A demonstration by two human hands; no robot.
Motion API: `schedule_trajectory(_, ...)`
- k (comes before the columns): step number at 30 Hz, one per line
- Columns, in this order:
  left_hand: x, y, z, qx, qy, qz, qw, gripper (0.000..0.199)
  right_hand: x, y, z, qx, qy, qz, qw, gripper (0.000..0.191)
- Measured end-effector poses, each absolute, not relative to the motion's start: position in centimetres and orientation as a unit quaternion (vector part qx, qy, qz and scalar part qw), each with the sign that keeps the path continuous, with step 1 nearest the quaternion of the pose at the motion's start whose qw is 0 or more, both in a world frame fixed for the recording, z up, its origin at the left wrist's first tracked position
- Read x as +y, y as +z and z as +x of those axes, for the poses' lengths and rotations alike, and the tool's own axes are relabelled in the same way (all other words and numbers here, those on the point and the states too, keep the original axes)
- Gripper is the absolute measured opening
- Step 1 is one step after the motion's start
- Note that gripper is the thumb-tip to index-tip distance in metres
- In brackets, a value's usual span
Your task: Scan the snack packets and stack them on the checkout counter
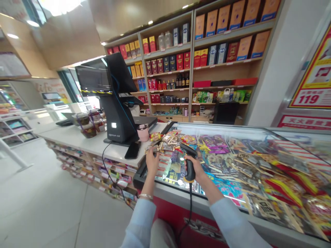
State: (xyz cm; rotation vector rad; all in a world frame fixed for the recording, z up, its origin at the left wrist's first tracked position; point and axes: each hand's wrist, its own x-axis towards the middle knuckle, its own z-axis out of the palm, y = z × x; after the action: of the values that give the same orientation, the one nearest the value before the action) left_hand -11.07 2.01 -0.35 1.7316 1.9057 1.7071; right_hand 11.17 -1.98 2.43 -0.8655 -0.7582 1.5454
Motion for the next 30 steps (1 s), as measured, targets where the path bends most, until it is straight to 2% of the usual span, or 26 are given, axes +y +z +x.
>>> schedule_trajectory(5,2.7,-1.0,-10.6,0.716,0.439,0.530,-0.113,0.046,-1.7,1.7,10.7,-0.319,0.678,-0.371,0.549,0.019)
schedule_trajectory(9,3.4,-0.9,-10.2,0.773,0.315,0.534,-0.137,0.051,-1.7,1.2,10.7,-0.313,0.684,-0.399,0.524,0.015)
schedule_trajectory(12,4.0,-1.1,-10.5,0.782,0.283,0.538,-0.135,0.050,-1.6,1.0,10.7,-0.316,0.683,-0.399,0.524,0.015)
schedule_trajectory(23,4.7,-1.6,-11.2,0.769,0.353,0.528,-0.075,0.043,-1.9,1.3,10.6,-0.331,0.672,-0.393,0.534,0.016)
schedule_trajectory(30,3.9,-1.7,-11.6,0.654,0.495,0.560,-0.114,0.037,-1.8,1.2,10.7,-0.324,0.669,-0.394,0.540,0.017)
